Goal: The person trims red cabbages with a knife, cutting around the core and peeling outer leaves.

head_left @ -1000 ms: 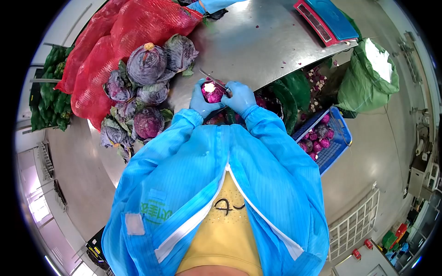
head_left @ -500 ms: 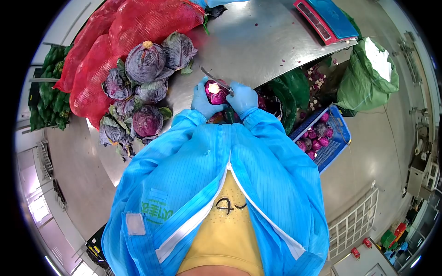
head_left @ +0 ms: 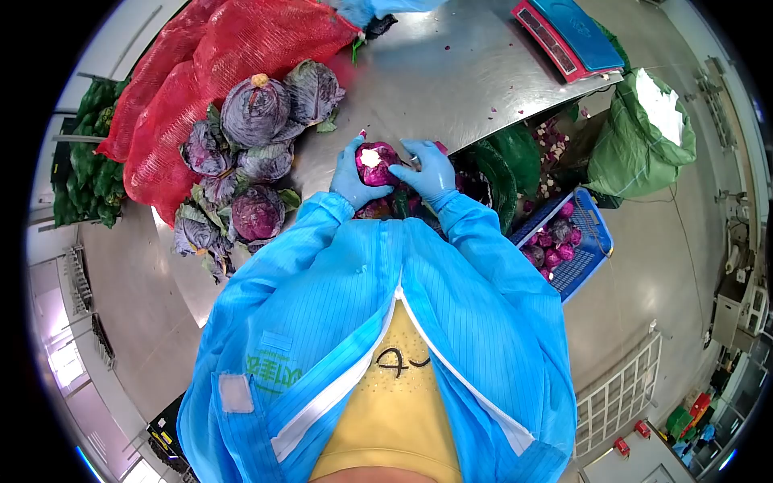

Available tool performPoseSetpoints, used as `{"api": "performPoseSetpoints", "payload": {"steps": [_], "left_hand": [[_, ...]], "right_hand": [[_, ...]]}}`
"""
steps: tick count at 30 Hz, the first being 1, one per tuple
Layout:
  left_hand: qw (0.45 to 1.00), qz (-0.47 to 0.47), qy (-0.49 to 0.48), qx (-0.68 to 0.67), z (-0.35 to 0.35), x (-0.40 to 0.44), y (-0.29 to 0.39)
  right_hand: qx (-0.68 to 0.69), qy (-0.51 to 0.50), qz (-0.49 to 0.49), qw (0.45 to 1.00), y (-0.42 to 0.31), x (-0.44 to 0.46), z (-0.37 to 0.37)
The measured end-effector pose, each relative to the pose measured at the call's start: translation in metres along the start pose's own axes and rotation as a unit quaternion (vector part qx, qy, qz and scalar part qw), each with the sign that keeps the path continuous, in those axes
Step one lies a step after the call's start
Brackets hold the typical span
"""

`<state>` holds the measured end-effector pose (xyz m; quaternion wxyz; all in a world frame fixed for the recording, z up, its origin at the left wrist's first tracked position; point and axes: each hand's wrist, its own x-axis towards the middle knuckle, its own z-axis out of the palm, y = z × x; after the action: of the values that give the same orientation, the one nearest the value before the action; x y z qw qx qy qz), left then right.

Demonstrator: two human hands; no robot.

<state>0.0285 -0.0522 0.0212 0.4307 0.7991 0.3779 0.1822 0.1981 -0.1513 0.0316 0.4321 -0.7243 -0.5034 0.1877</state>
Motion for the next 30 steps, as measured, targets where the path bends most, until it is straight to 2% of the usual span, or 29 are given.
{"api": "performPoseSetpoints", "payload": {"steps": [1, 2, 5, 8, 10, 11, 13, 14, 16, 18, 19, 21, 22, 23, 25, 26, 27, 29, 30], "left_hand": [[1.000, -0.008, -0.013, -0.014, -0.001, 0.001, -0.001], [1.000, -0.006, -0.013, -0.012, 0.000, 0.002, -0.007], [1.000, 0.017, -0.007, -0.026, 0.007, 0.008, -0.029], [0.995, 0.018, -0.022, -0.096, 0.012, 0.012, -0.031], [0.990, -0.015, -0.047, -0.131, 0.013, 0.013, -0.021], [0.988, -0.027, -0.056, -0.143, 0.012, 0.012, -0.018], [0.999, 0.044, -0.013, -0.015, 0.007, 0.008, -0.014], [0.999, 0.045, -0.013, -0.015, 0.005, 0.007, -0.011], [0.991, 0.080, -0.021, 0.106, -0.003, 0.006, 0.003], [0.993, 0.056, -0.031, 0.101, -0.007, 0.004, 0.014], [0.994, 0.031, -0.041, 0.094, -0.007, 0.002, 0.016], [0.996, 0.036, -0.036, 0.067, -0.007, 0.001, 0.011], [0.997, 0.037, -0.030, 0.062, -0.008, 0.001, 0.008], [0.997, 0.037, -0.024, 0.055, -0.007, 0.000, 0.005], [0.998, 0.048, -0.014, 0.039, -0.003, 0.003, -0.001], [0.998, 0.058, -0.003, 0.023, 0.000, 0.003, -0.004], [0.998, 0.057, -0.004, 0.023, -0.001, 0.001, 0.001], [0.994, 0.033, -0.007, 0.108, -0.003, -0.001, 0.018], [0.994, 0.033, -0.004, 0.107, -0.002, -0.002, 0.018]], "right_hand": [[-0.045, -0.005, -0.060, 0.997, -0.004, 0.001, 0.002], [-0.061, -0.027, -0.067, 0.995, -0.001, 0.004, 0.007], [-0.099, -0.076, -0.032, 0.992, -0.013, 0.007, 0.005], [-0.171, -0.048, -0.106, 0.978, -0.011, 0.006, 0.014], [-0.243, -0.032, -0.173, 0.954, -0.012, 0.004, 0.017], [-0.243, -0.032, -0.173, 0.954, -0.012, 0.004, 0.017], [-0.259, -0.051, -0.168, 0.950, -0.011, 0.005, 0.017], [-0.259, -0.051, -0.168, 0.950, -0.008, 0.006, 0.017], [-0.199, -0.004, -0.180, 0.963, 0.000, 0.010, 0.012], [-0.179, 0.043, 0.040, 0.982, 0.020, 0.016, 0.004], [-0.164, 0.072, 0.160, 0.971, 0.033, 0.019, -0.003], [-0.198, 0.031, 0.201, 0.959, 0.048, 0.011, -0.016], [-0.184, 0.062, 0.135, 0.972, 0.049, 0.002, -0.017], [-0.183, 0.062, 0.137, 0.972, 0.048, -0.003, -0.012], [-0.099, 0.115, 0.089, 0.984, 0.028, -0.004, -0.006], [-0.089, 0.095, 0.104, 0.986, 0.019, -0.003, 0.000], [0.023, 0.081, 0.096, 0.992, 0.010, 0.000, 0.007], [0.155, 0.053, 0.140, 0.977, 0.004, 0.006, 0.031], [0.156, 0.056, 0.140, 0.976, 0.004, 0.008, 0.041]]}}
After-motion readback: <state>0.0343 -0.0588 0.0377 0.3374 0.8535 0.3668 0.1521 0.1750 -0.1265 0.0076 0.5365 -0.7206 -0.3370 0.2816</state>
